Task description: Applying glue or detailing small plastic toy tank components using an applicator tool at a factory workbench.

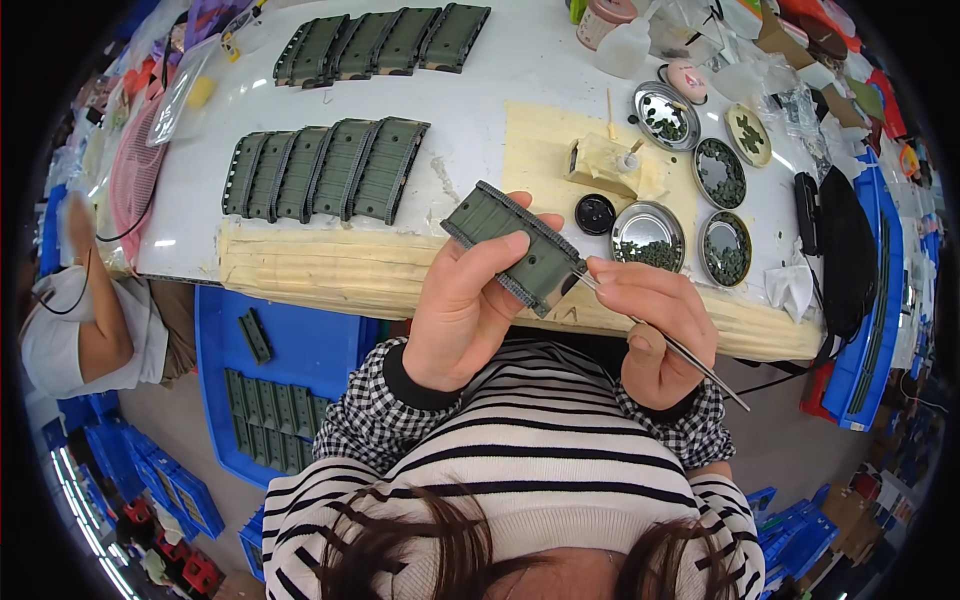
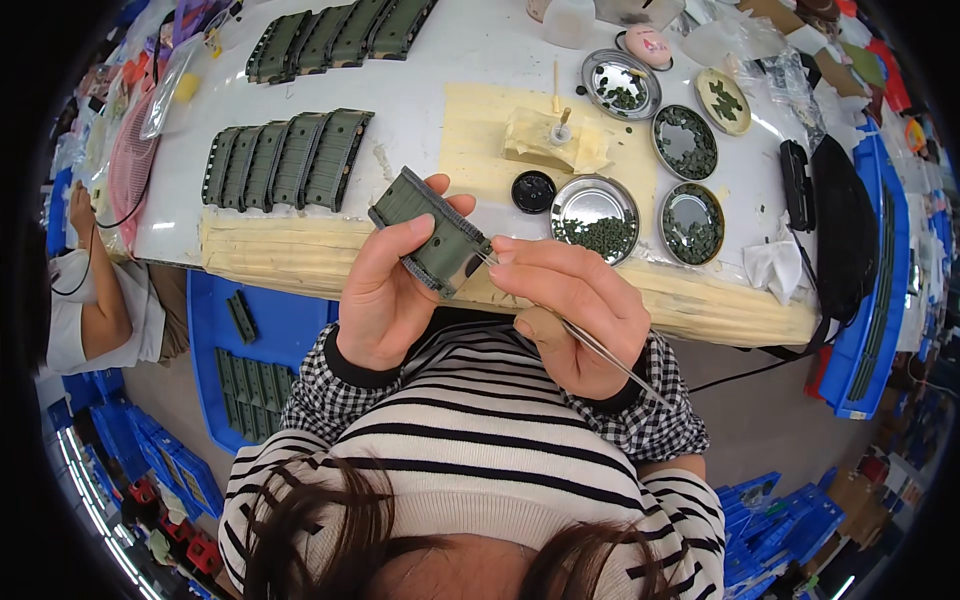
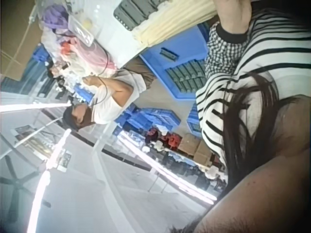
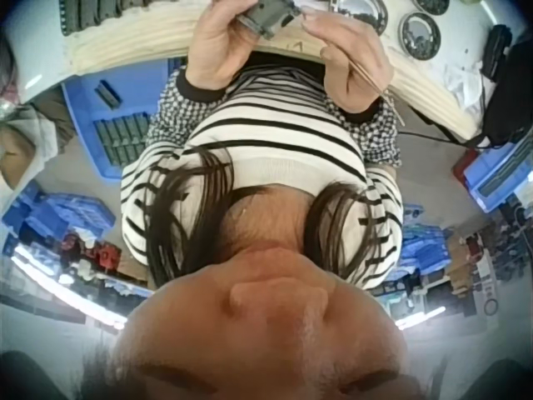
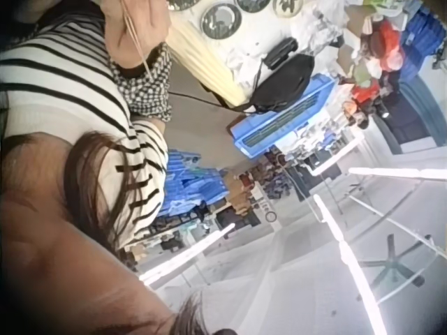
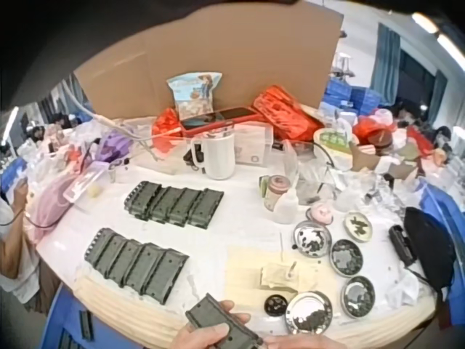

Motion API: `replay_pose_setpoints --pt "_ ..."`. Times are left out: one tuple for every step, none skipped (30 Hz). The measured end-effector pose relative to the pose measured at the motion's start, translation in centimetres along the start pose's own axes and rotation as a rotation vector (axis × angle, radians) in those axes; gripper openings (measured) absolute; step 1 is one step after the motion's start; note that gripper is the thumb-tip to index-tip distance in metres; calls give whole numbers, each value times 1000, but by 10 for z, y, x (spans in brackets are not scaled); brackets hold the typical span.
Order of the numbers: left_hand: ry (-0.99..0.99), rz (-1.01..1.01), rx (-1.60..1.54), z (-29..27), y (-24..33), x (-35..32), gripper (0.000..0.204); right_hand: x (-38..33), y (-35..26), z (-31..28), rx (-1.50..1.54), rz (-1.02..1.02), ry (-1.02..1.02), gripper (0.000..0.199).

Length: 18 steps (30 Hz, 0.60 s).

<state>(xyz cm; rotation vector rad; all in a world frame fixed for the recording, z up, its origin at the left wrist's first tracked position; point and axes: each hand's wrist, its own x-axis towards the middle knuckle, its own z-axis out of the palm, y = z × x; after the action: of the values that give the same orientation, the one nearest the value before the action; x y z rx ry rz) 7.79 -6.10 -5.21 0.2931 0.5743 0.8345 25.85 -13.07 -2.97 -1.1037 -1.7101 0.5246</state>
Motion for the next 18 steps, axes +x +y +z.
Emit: replay_pose_setpoints --pt "-2 0 0 0 0 0 38 0 0 0 -6 3 -5 25" --pt "-6 0 0 -1 0 0 38 0 -1 -1 -12 5 -9 26" --pt "-10 0 -1 -1 -1 0 38 0 -1 -2 -17 8 -14 26" --pt "-14 0 -2 -1 -1 0 38 0 -2 -2 -22 8 -17 26" --pt "-10 -1 1 0 -1 0 38 0 -3 -3 -27 8 -19 26" --pt "-5 -1 3 0 -1 0 38 0 -3 -3 -32 8 -23 26" --pt "-1 -1 5 0 -1 0 38 1 -3 -3 -35 5 -22 25" --pt "1 -4 -3 0 -2 0 38 1 -4 -2 -38 2 -22 25" --pt "2 -11 -11 -1 -2 0 38 1 -4 -1 -42 1 -19 24" --pt "3 -17 -18 -2 -3 0 38 0 -3 -1 -45 1 -15 23" --pt "3 -16 -27 -2 -4 0 37 -1 0 0 -49 1 -11 22" --pt "3 -14 -37 -3 -6 0 37 -2 1 0 -53 2 -8 21" --pt "3 -13 -47 -4 -7 1 37 -2 1 1 -52 -10 -5 20" --pt "4 -9 -50 -3 -8 0 37 -2 0 2 -51 -23 -1 20" --pt "7 -5 -53 -3 -9 -1 37 -2 0 3 -48 -34 2 19" --pt "10 0 -56 -3 -9 -3 38 -3 0 3 -51 -41 3 18" --pt "0 2 -57 -3 -9 -3 38 -3 -1 3 -54 -48 5 18" --pt "-12 4 -58 -3 -9 -3 38 -3 -1 3 -59 -56 7 17"
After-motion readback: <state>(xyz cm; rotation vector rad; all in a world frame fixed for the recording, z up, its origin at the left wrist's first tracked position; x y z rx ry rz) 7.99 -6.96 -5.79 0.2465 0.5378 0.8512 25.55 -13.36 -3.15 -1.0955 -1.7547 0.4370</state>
